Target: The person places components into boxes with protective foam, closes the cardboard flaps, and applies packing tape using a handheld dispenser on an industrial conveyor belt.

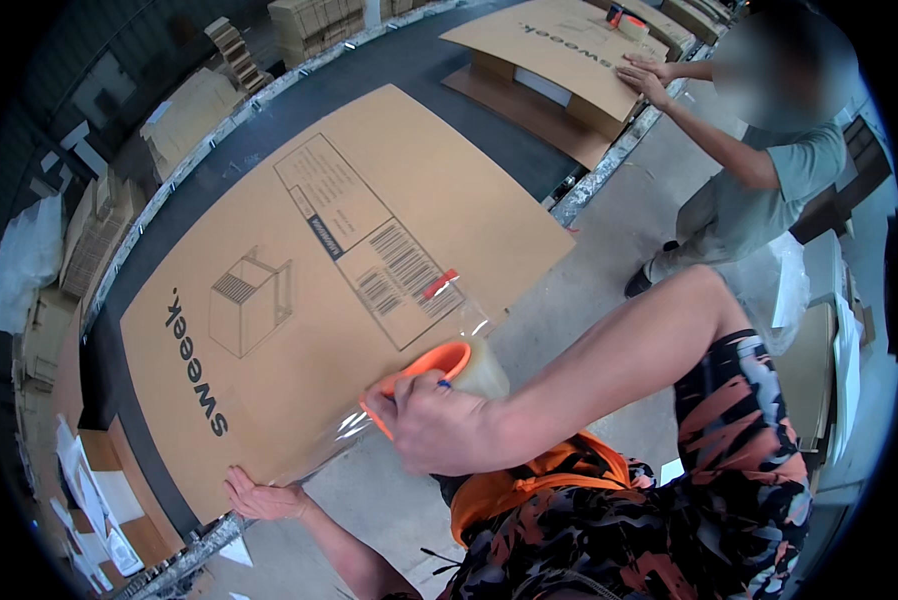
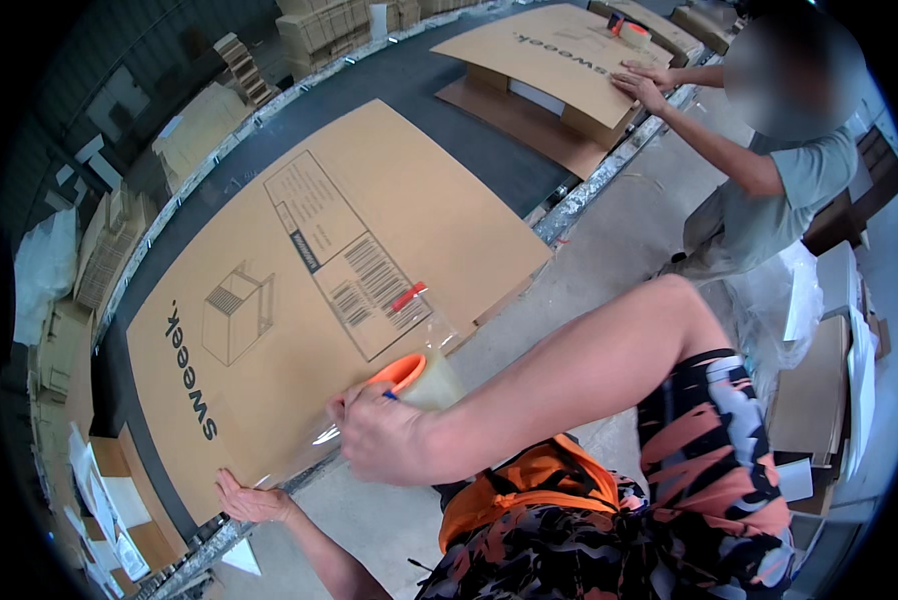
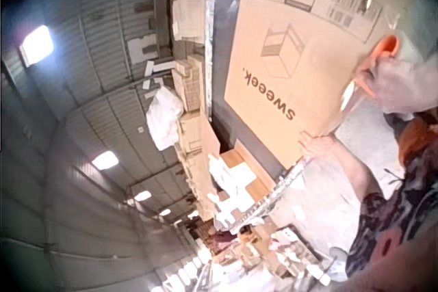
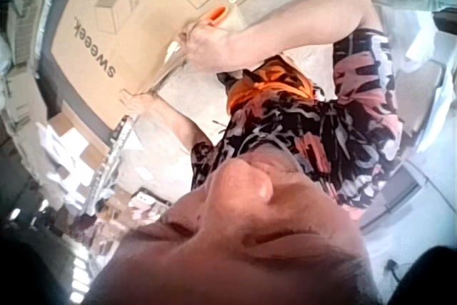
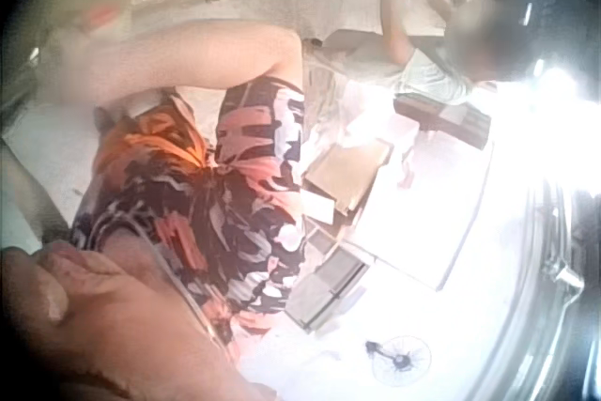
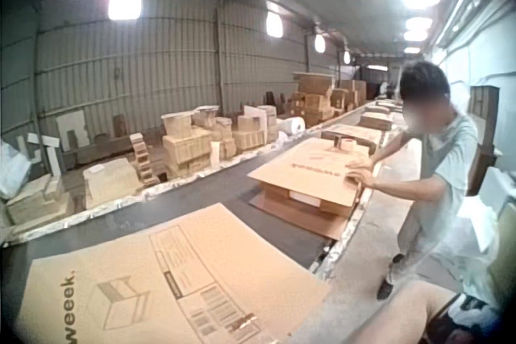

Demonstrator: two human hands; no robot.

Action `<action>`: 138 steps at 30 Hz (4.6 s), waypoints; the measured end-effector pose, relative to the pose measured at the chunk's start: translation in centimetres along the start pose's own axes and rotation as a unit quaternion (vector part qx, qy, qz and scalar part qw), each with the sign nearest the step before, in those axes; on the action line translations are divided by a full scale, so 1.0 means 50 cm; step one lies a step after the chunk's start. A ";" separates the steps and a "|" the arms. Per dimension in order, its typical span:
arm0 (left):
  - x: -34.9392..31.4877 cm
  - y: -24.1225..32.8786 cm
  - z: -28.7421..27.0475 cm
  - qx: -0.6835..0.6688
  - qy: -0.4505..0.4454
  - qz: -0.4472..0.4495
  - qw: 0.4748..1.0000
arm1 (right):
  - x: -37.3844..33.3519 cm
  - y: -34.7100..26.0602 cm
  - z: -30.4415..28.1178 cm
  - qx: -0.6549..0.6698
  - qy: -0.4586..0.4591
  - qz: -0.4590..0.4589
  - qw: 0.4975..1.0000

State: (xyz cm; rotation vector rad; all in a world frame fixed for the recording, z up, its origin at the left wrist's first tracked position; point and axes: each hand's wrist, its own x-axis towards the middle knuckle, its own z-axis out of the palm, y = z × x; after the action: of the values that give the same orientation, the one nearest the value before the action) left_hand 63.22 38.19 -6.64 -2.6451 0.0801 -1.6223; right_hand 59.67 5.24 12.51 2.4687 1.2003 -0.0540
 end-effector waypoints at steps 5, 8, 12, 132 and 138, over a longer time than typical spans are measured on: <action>-0.018 -0.064 -0.039 0.067 -0.083 0.000 0.994 | -0.142 0.121 0.062 0.022 -0.035 -0.015 0.999; 0.001 -0.035 -0.027 0.019 -0.121 -0.027 0.992 | -0.263 0.176 0.097 0.043 -0.081 0.039 0.995; 0.035 -0.013 -0.064 0.036 -0.184 -0.039 0.981 | -0.342 0.209 0.149 0.067 -0.068 0.065 0.993; 0.093 0.153 -0.098 -0.140 -0.267 -0.067 0.951 | -0.047 -0.009 0.399 0.092 0.375 0.309 0.869; 0.156 0.358 -0.131 -0.212 -0.324 0.348 0.854 | -0.061 0.008 0.413 0.106 0.416 0.305 0.850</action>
State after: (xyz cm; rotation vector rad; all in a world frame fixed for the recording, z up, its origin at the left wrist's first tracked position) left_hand 60.49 19.82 2.21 -2.7577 1.3083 -0.4882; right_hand 60.86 -4.77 -5.80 3.0501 0.5892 1.2240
